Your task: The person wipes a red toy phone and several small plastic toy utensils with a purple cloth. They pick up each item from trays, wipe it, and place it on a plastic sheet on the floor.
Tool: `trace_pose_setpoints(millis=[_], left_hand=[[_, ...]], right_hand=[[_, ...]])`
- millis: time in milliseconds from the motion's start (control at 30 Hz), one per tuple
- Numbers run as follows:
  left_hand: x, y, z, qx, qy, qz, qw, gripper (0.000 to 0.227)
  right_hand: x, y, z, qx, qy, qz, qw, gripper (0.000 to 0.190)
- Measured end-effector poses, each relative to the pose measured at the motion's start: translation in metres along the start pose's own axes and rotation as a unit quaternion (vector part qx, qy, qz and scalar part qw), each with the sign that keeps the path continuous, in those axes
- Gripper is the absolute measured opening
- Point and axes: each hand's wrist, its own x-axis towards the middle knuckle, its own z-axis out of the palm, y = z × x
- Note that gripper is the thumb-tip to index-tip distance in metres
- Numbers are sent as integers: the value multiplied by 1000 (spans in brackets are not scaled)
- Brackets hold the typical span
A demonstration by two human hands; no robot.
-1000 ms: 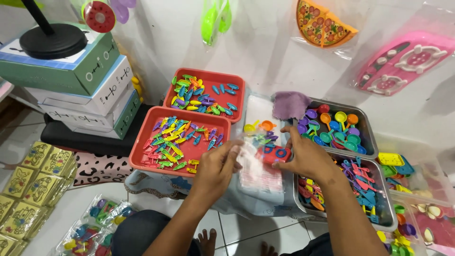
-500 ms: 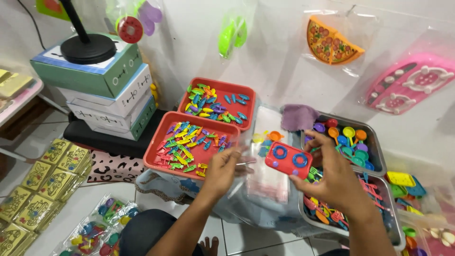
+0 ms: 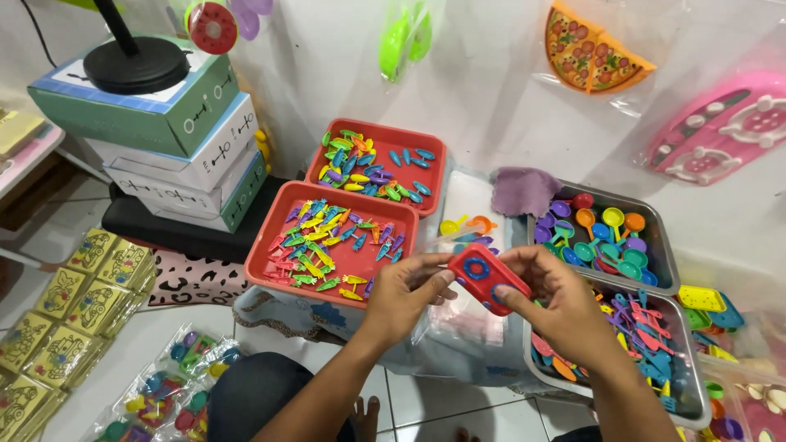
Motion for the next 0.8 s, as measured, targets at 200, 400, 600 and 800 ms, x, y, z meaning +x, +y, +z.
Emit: trace_pose_setpoints(millis=[200, 400, 600, 800], left_hand=[[2, -10, -6, -19, -14, -44, 999, 43], [-10, 2, 2, 30, -56, -42, 997, 46], [-13, 4, 4, 34, -96, -57, 993, 50], [-12, 1, 2, 39, -121, -55, 990, 53]], right_hand=[[5, 21, -18, 37, 49, -38, 997, 41], [1, 27, -20, 122, 105, -100, 982, 41], [4, 25, -7, 59, 111, -187, 974, 37], [3, 16, 0, -73, 110, -237, 962, 38]])
